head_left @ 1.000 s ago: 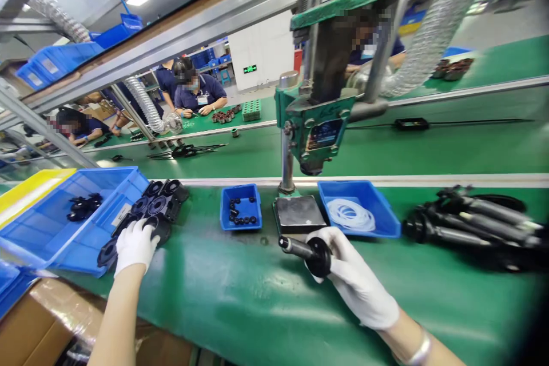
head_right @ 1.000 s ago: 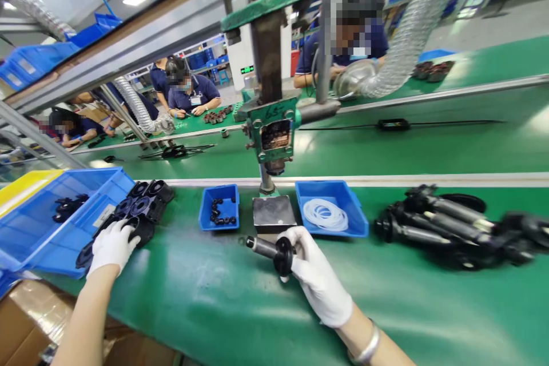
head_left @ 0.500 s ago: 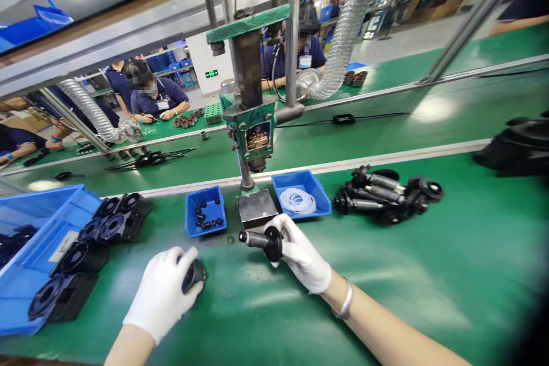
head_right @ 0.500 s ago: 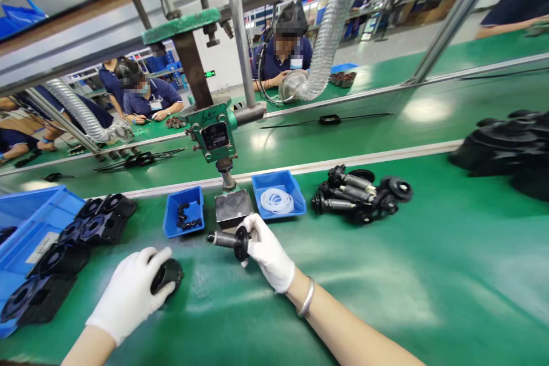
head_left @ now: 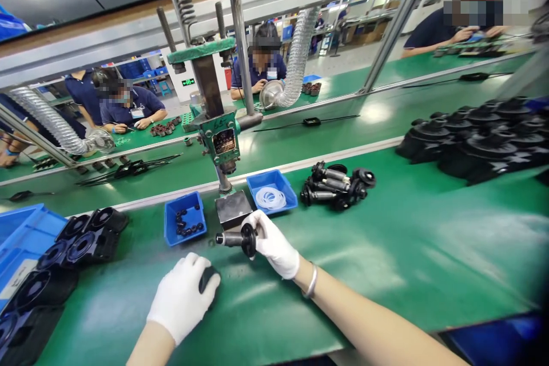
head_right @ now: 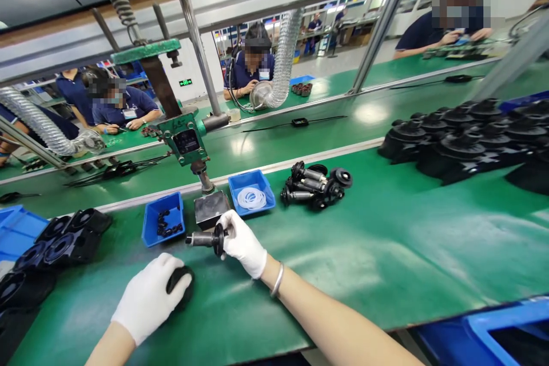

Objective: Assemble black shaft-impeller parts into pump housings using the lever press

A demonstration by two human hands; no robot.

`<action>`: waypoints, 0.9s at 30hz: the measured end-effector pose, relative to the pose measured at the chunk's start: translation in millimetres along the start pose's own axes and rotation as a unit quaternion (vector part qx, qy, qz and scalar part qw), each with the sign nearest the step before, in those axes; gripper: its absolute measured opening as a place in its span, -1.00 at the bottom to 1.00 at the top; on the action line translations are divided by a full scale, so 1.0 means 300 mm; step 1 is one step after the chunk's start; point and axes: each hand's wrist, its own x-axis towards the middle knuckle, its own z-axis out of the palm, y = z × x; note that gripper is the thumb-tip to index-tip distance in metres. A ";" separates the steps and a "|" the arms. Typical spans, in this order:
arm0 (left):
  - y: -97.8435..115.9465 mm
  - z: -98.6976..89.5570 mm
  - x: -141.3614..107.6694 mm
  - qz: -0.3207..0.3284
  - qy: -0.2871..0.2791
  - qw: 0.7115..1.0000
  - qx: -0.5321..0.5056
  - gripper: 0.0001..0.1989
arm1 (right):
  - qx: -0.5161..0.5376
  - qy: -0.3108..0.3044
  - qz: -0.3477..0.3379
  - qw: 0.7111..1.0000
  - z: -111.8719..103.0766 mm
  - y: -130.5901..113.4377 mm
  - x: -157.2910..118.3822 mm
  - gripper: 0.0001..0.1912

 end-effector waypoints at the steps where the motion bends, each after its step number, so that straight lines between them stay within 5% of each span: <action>1: -0.015 0.005 -0.010 -0.014 0.042 0.996 -0.076 -0.75 | -0.003 0.001 -0.004 1.000 0.003 -0.003 0.000 -0.55; 3: -0.046 0.019 -0.032 -0.057 0.135 0.959 -0.244 -0.70 | 0.001 -0.003 -0.008 1.000 0.013 -0.016 -0.003 -0.54; 6: -0.074 0.050 -0.060 -0.100 0.224 0.852 -0.462 -0.66 | 0.035 -0.003 0.008 0.999 0.039 -0.046 -0.012 -0.57; 11: -0.053 0.094 -0.071 -0.128 0.231 0.680 -0.684 -0.70 | 0.133 -0.023 0.031 0.990 0.077 -0.096 -0.029 -0.64; 14: -0.025 0.096 -0.063 -0.140 0.218 0.625 -0.736 -0.68 | 0.135 -0.026 0.030 0.990 0.089 -0.118 -0.047 -0.64; 20: 0.008 0.094 -0.045 -0.101 0.268 0.637 -0.716 -0.68 | -0.046 -0.005 -0.005 0.999 0.115 -0.113 -0.119 -0.66; 27: 0.011 0.087 -0.061 0.031 0.325 0.732 -0.598 -0.74 | -0.240 -0.001 -0.051 0.969 0.128 -0.077 -0.166 -0.71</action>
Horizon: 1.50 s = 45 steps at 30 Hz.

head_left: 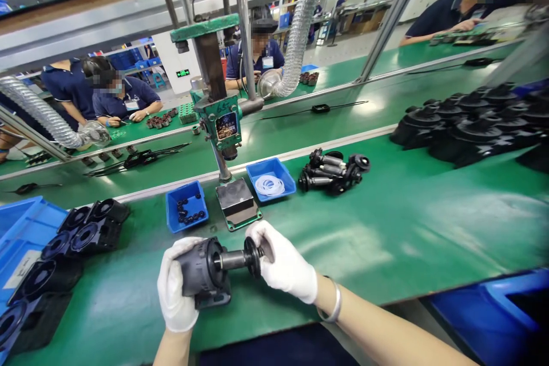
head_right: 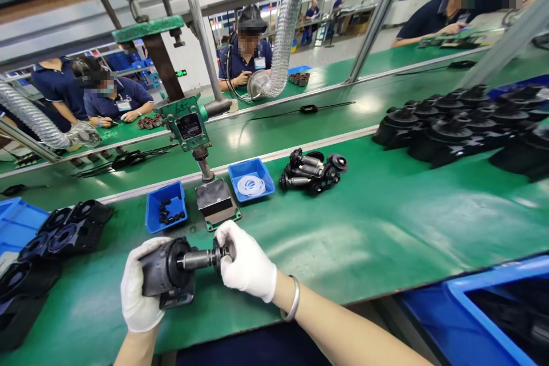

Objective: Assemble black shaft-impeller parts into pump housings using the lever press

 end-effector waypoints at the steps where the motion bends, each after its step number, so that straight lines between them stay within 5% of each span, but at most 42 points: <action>1: 0.005 -0.002 -0.001 0.027 -0.019 0.999 0.025 -0.73 | -0.037 -0.001 -0.008 0.999 0.000 -0.007 -0.003 -0.70; 8: 0.013 0.009 -0.019 0.119 -0.172 0.968 0.136 -0.74 | -0.184 -0.021 -0.045 0.982 0.039 -0.070 -0.009 -0.63; 26: 0.010 0.045 -0.029 0.139 -0.141 0.973 0.118 -0.79 | -0.255 -0.030 -0.163 0.953 0.047 -0.087 -0.023 -0.62; 33: -0.008 0.067 -0.022 0.118 -0.115 0.981 0.103 -0.82 | -0.310 -0.051 -0.133 0.940 0.041 -0.090 0.006 -0.64; 36: -0.018 0.086 -0.005 0.064 -0.083 0.992 0.068 -0.82 | -0.330 -0.067 -0.097 0.937 0.040 -0.122 0.026 -0.64; 41: -0.086 0.171 0.018 -0.217 -0.066 0.974 -0.022 -0.61 | -0.338 -0.075 -0.018 0.938 0.055 -0.158 0.026 -0.48; 45: -0.173 0.202 0.031 -0.267 -0.072 0.961 -0.021 -0.59 | -0.410 -0.079 0.050 0.907 0.054 -0.090 0.007 -0.50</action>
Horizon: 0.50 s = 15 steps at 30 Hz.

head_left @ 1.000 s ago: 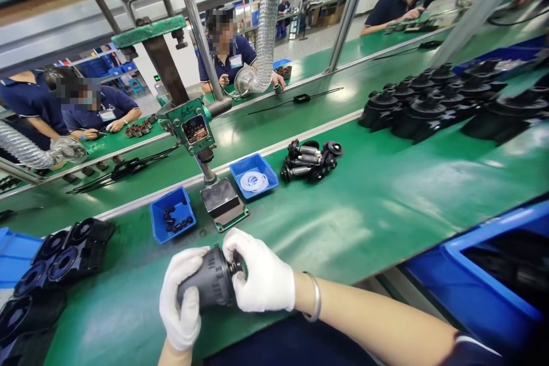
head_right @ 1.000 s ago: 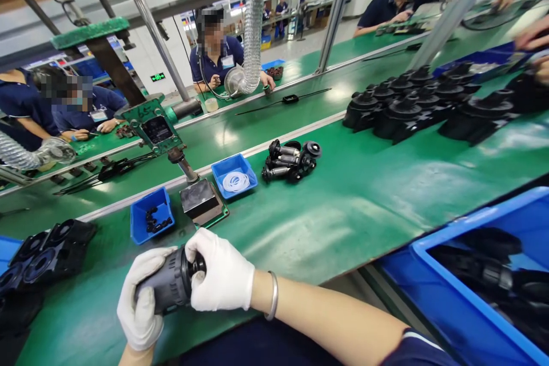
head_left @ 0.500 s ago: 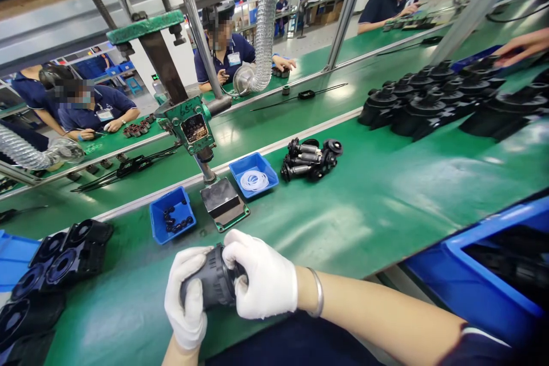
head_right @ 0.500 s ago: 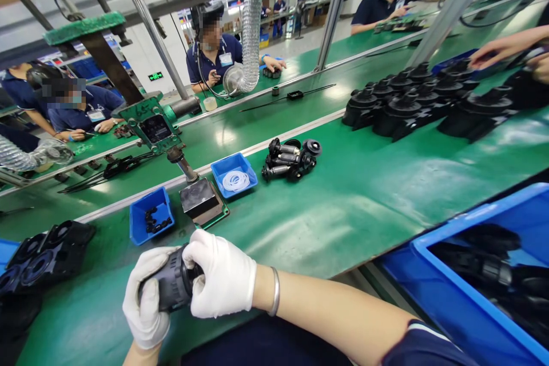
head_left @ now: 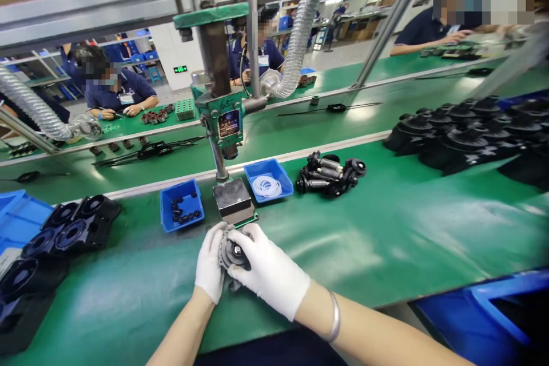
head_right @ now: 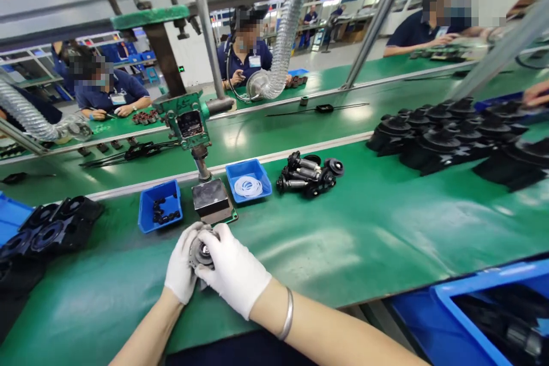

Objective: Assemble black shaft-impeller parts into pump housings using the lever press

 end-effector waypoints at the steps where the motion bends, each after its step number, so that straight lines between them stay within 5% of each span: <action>1: -0.011 -0.010 0.010 0.001 0.003 1.000 0.005 -0.60 | -0.023 0.005 -0.003 1.000 0.015 0.021 0.001 -0.49; 4: -0.021 -0.065 0.010 0.008 0.007 1.000 0.019 -0.60 | -0.030 0.055 -0.056 0.996 0.047 0.085 0.011 -0.47; 6: -0.017 -0.099 -0.016 0.012 -0.028 0.999 0.027 -0.52 | 0.054 0.052 -0.087 0.993 0.057 0.119 0.022 -0.47; 10: -0.030 -0.109 -0.086 0.084 -0.192 0.966 0.152 0.16 | 0.201 -0.034 -0.051 0.978 0.063 0.157 0.040 -0.43; 12: -0.049 -0.093 -0.105 0.139 -0.195 0.945 0.224 0.31 | 0.211 -0.055 -0.009 0.976 0.061 0.164 0.047 -0.42; 15: -0.074 -0.074 -0.107 0.194 -0.159 0.928 0.275 0.18 | 0.198 -0.089 0.014 0.976 0.046 0.177 0.066 -0.29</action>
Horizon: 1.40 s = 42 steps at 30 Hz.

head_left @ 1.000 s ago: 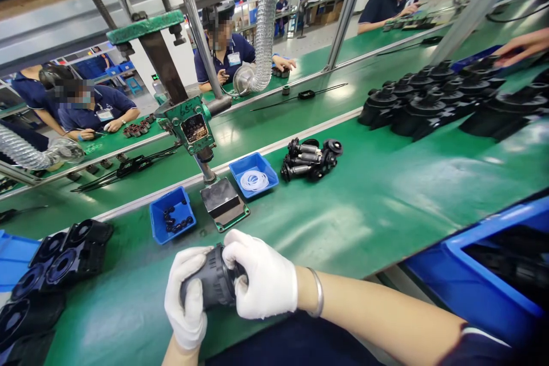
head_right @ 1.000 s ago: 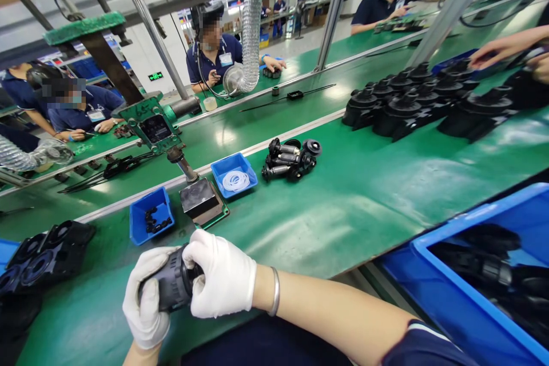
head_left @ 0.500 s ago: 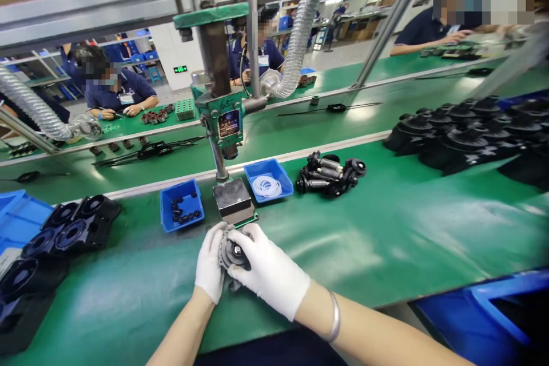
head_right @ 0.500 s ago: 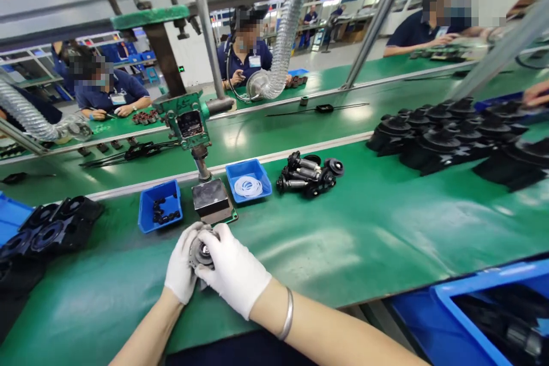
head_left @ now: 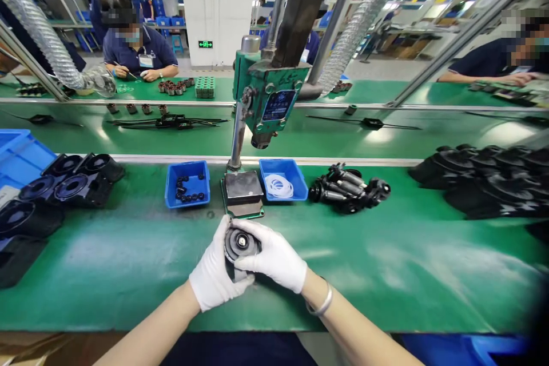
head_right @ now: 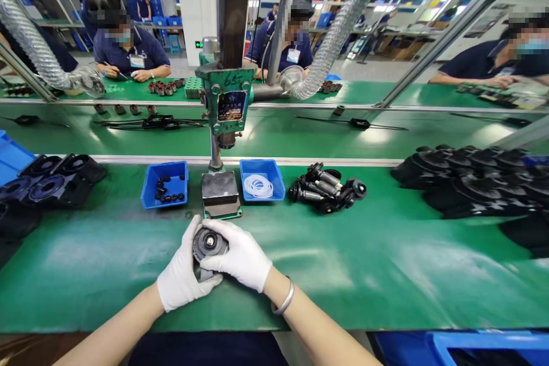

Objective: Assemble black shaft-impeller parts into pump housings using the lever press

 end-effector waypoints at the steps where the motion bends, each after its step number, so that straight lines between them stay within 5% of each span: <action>1: -0.003 0.004 0.002 0.010 0.003 1.000 0.012 0.16 | -0.006 -0.014 0.000 1.000 -0.012 0.001 0.008 -0.22; 5: -0.005 0.000 0.008 0.038 0.002 0.999 0.030 0.16 | -0.052 -0.082 -0.018 0.995 -0.065 -0.001 0.051 -0.02; 10: 0.008 -0.025 0.022 0.050 -0.020 0.998 0.031 0.18 | -0.126 -0.120 -0.047 0.984 -0.064 -0.018 0.083 -0.01; 15: 0.016 -0.045 0.057 0.046 -0.038 0.998 -0.013 0.20 | -0.092 0.042 -0.094 0.990 -0.026 -0.001 -0.025 -0.12; 18: 0.012 -0.042 0.072 0.027 -0.042 0.999 -0.008 0.21 | -0.042 0.152 -0.097 0.983 -0.048 0.019 -0.127 -0.74; 22: 0.007 -0.030 0.083 0.023 -0.050 0.998 0.005 0.21 | 0.059 0.281 -0.027 0.958 -0.055 0.019 -0.135 -0.73; 26: 0.018 -0.028 0.090 0.024 -0.055 0.998 -0.007 0.19 | -0.003 0.192 -0.103 0.976 -0.041 0.007 -0.068 -0.59; 30: 0.021 -0.002 0.094 0.009 -0.041 0.999 0.004 0.21 | -0.091 0.304 -0.074 0.945 -0.049 0.007 -0.113 -0.69; 36: -0.018 0.066 0.086 0.029 -0.022 0.998 -0.041 0.24 | -0.379 0.149 -0.137 0.903 0.040 -0.018 -0.155 -0.48; 39: -0.036 0.009 0.073 0.062 -0.079 0.995 -0.025 0.30 | -0.421 0.159 -0.118 0.885 0.078 -0.011 -0.145 -0.48; 42: -0.048 -0.087 0.057 0.047 -0.109 0.987 -0.106 0.10 | -0.417 0.173 -0.124 0.884 0.085 -0.002 -0.136 -0.48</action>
